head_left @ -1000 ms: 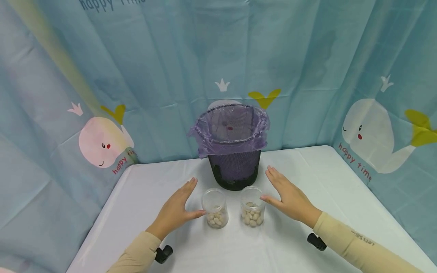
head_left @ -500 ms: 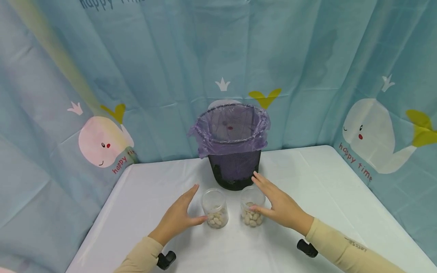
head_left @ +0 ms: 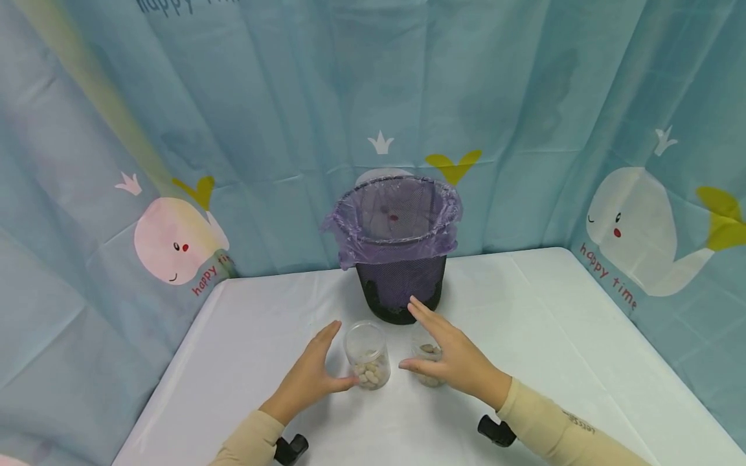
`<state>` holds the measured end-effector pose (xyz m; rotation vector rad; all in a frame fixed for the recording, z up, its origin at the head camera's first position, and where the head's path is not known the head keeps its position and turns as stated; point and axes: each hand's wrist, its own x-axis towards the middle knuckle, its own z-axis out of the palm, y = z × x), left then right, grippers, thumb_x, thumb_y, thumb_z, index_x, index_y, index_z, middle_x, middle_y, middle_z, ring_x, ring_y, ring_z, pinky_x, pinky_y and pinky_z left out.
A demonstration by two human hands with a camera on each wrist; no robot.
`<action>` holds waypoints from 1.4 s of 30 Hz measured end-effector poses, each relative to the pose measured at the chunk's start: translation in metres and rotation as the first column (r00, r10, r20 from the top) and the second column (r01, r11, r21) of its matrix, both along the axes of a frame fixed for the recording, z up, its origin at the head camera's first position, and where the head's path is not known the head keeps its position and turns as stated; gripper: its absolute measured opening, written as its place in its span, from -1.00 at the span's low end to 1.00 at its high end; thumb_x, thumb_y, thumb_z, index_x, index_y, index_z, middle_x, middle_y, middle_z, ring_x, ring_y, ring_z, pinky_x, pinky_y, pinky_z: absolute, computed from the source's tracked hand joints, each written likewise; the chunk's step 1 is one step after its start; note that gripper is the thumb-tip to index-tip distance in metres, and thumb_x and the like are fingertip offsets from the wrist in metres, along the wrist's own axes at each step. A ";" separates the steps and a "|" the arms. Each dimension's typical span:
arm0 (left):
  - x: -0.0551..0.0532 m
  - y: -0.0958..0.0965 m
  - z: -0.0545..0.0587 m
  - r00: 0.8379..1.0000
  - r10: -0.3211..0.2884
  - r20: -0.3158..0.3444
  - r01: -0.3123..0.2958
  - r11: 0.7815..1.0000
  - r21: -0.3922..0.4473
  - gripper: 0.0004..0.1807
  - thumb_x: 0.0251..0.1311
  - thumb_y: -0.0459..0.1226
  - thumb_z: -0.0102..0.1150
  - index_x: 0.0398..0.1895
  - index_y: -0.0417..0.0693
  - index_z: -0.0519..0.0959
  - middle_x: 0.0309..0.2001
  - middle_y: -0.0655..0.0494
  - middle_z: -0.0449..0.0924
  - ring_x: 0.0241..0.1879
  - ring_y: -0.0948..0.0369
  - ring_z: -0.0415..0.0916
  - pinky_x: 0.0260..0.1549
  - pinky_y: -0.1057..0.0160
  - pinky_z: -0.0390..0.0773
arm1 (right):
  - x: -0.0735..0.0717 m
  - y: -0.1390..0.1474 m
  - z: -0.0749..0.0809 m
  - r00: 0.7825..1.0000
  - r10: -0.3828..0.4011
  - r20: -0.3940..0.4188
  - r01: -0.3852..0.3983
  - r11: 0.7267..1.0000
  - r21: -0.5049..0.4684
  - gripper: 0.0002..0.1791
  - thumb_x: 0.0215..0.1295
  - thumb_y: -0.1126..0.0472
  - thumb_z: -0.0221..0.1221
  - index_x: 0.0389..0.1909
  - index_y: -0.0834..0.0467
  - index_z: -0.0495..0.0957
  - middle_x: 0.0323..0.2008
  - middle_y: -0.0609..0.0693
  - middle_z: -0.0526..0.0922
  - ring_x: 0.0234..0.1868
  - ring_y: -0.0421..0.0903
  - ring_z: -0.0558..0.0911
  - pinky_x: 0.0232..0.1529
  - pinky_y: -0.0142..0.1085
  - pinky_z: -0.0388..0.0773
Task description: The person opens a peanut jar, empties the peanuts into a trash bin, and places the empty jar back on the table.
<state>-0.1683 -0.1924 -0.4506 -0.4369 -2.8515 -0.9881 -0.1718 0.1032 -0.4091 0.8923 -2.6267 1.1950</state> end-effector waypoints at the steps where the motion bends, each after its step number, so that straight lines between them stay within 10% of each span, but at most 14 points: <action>1: 0.000 0.001 -0.001 1.000 0.005 -0.001 -0.005 1.000 0.008 0.18 -0.21 -0.06 0.64 0.49 -0.26 0.19 0.48 -0.21 0.23 0.46 -0.17 0.22 0.39 -0.20 0.33 | 0.000 -0.003 0.001 1.000 0.005 0.013 -0.005 1.000 -0.018 0.02 0.16 -0.20 0.35 0.56 -0.01 0.09 0.57 -0.10 0.08 0.53 0.05 0.23 0.39 0.12 0.38; 15: -0.002 0.001 -0.011 0.998 0.035 0.056 -0.040 0.995 0.093 0.24 -0.19 -0.03 0.63 0.54 -0.22 0.09 0.51 -0.24 0.14 0.48 -0.21 0.16 0.38 -0.26 0.30 | 0.003 -0.046 -0.004 0.999 0.028 0.035 -0.023 0.990 -0.142 0.02 0.09 -0.08 0.44 0.51 0.14 0.19 0.53 0.02 0.20 0.50 0.06 0.29 0.40 0.13 0.38; 42: -0.003 0.017 -0.031 0.992 0.054 0.118 -0.084 0.961 0.264 0.19 -0.16 -0.14 0.62 0.52 -0.25 0.10 0.47 -0.24 0.23 0.42 -0.19 0.26 0.30 -0.19 0.45 | 0.002 -0.081 -0.013 0.965 -0.158 0.208 0.191 0.970 -0.150 0.03 0.04 -0.05 0.48 0.41 0.41 0.25 0.44 0.33 0.29 0.44 0.30 0.32 0.38 0.25 0.33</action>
